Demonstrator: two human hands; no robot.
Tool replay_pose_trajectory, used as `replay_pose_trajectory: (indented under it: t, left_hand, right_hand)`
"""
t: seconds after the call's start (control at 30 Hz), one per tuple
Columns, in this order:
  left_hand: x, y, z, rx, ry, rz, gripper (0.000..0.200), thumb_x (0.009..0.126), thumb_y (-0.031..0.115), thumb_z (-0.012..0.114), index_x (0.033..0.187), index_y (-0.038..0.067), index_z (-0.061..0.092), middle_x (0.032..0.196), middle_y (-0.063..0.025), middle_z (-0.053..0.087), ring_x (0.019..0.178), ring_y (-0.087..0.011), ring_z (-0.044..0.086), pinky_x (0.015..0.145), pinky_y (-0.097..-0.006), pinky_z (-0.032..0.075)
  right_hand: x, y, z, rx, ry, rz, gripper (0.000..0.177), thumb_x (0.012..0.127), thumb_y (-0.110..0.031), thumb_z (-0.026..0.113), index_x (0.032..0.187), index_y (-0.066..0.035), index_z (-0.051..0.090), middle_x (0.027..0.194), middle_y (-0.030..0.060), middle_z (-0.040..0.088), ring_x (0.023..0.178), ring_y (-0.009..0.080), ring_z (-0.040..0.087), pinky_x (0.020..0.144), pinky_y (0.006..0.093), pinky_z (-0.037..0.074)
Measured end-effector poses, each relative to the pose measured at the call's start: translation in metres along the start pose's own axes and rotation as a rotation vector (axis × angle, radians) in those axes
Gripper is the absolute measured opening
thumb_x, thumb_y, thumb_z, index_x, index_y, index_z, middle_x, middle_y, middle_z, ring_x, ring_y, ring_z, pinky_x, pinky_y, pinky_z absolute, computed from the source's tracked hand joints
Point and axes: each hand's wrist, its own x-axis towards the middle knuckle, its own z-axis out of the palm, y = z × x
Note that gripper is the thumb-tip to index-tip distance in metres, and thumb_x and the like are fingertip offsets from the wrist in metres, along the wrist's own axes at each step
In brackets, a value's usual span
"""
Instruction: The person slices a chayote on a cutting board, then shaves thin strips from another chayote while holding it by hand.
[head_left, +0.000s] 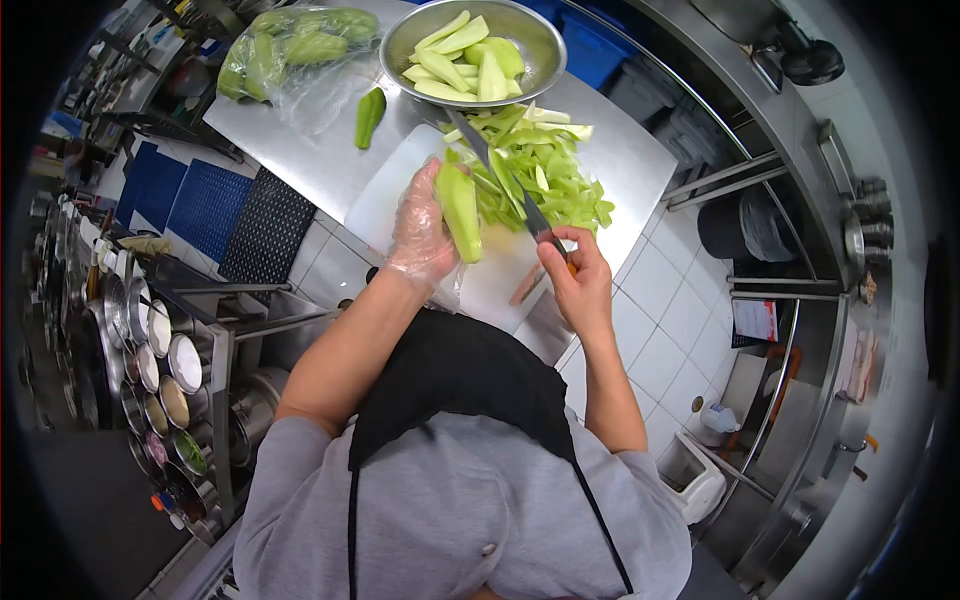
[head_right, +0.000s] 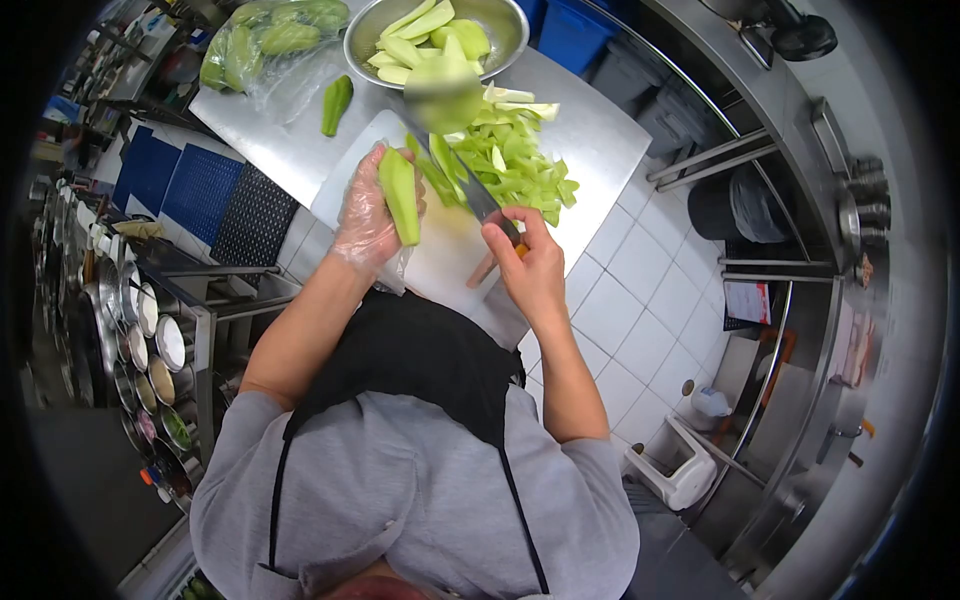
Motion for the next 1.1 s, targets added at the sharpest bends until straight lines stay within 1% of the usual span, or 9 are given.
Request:
replay_pose_trajectory:
  t: [0.07,0.17,0.27,0.37,0.53,0.63,0.77,0.97,1.1]
  left_hand:
    - [0.012,0.003,-0.022,0.053,-0.025,0.027,0.037,0.103,0.046,0.055,0.106,0.009,0.062,0.092,-0.0074,0.064,0.076,-0.021,0.064,0.065,-0.0352,0.055]
    - [-0.002,0.004,0.017,0.037,0.213,0.231,0.038,0.104,0.045,0.053,0.104,0.008,0.063,0.093,-0.0076,0.063,0.078,-0.0215,0.063,0.071,-0.0365,0.055]
    - [0.0,0.01,0.009,0.092,0.076,0.216,0.037,0.103,0.043,0.057,0.103,0.006,0.063,0.093,-0.0074,0.062,0.088,-0.0208,0.062,0.083,-0.0374,0.053]
    - [0.009,0.008,0.001,0.174,0.037,0.286,0.036,0.103,0.042,0.059,0.102,0.006,0.062,0.094,-0.0069,0.062,0.089,-0.0202,0.062,0.083,-0.0371,0.053]
    - [-0.003,0.01,0.021,0.186,0.045,0.345,0.039,0.105,0.044,0.053,0.098,0.008,0.063,0.083,-0.0039,0.061,0.075,-0.0171,0.061,0.069,-0.0332,0.053]
    - [-0.004,0.0,0.01,0.291,0.027,0.315,0.039,0.105,0.046,0.053,0.101,0.008,0.061,0.081,-0.0025,0.059,0.069,-0.0167,0.059,0.061,-0.0328,0.051]
    - [-0.01,-0.007,0.005,0.314,0.004,0.077,0.043,0.102,0.052,0.054,0.105,0.009,0.059,0.077,-0.0015,0.055,0.06,-0.0161,0.054,0.05,-0.0308,0.043]
    - [-0.002,0.008,0.0,0.188,0.121,0.008,0.044,0.099,0.053,0.055,0.099,0.01,0.061,0.072,-0.0009,0.051,0.056,-0.0153,0.048,0.049,-0.0286,0.039]
    - [-0.002,0.016,-0.003,0.093,0.069,-0.069,0.04,0.097,0.049,0.056,0.097,0.009,0.061,0.072,-0.0012,0.05,0.056,-0.0147,0.047,0.049,-0.029,0.039]
  right_hand:
    - [-0.011,0.001,-0.003,-0.035,-0.012,-0.045,0.035,0.094,-0.029,0.076,0.114,-0.004,0.064,0.071,0.0052,0.07,0.053,0.0117,0.054,0.053,0.0268,0.042]
    - [-0.028,-0.005,-0.009,-0.077,-0.032,-0.117,0.034,0.093,-0.025,0.078,0.115,-0.003,0.063,0.081,0.0051,0.073,0.055,0.0121,0.057,0.054,0.027,0.045]
    - [-0.035,-0.008,-0.011,-0.07,-0.022,-0.184,0.034,0.091,-0.021,0.079,0.115,-0.003,0.063,0.09,0.0053,0.074,0.058,0.0134,0.061,0.056,0.0277,0.049]
    - [-0.037,-0.011,-0.011,-0.115,0.005,-0.227,0.034,0.09,-0.019,0.08,0.115,-0.002,0.062,0.095,0.0056,0.075,0.06,0.0147,0.064,0.058,0.0287,0.051]
    - [-0.035,-0.011,-0.007,-0.122,0.023,-0.22,0.033,0.091,-0.019,0.079,0.115,-0.003,0.062,0.096,0.0058,0.075,0.06,0.016,0.065,0.06,0.0295,0.052]
    - [-0.028,-0.012,0.003,-0.058,0.083,-0.22,0.032,0.094,-0.023,0.077,0.114,-0.003,0.063,0.084,0.0069,0.073,0.056,0.0132,0.06,0.056,0.0286,0.047]
    - [-0.006,0.003,0.0,0.09,0.013,0.124,0.033,0.097,-0.031,0.074,0.114,-0.004,0.064,0.065,0.0036,0.064,0.052,0.0074,0.048,0.051,0.0264,0.036]
    - [-0.012,0.016,-0.007,0.111,0.024,0.153,0.032,0.097,-0.033,0.073,0.112,-0.006,0.066,0.055,-0.0026,0.053,0.05,0.0049,0.042,0.051,0.0255,0.03]
    - [-0.019,0.026,-0.013,0.08,0.009,0.136,0.03,0.099,-0.032,0.071,0.114,-0.007,0.064,0.059,-0.0047,0.052,0.048,0.0026,0.04,0.042,0.0234,0.03]
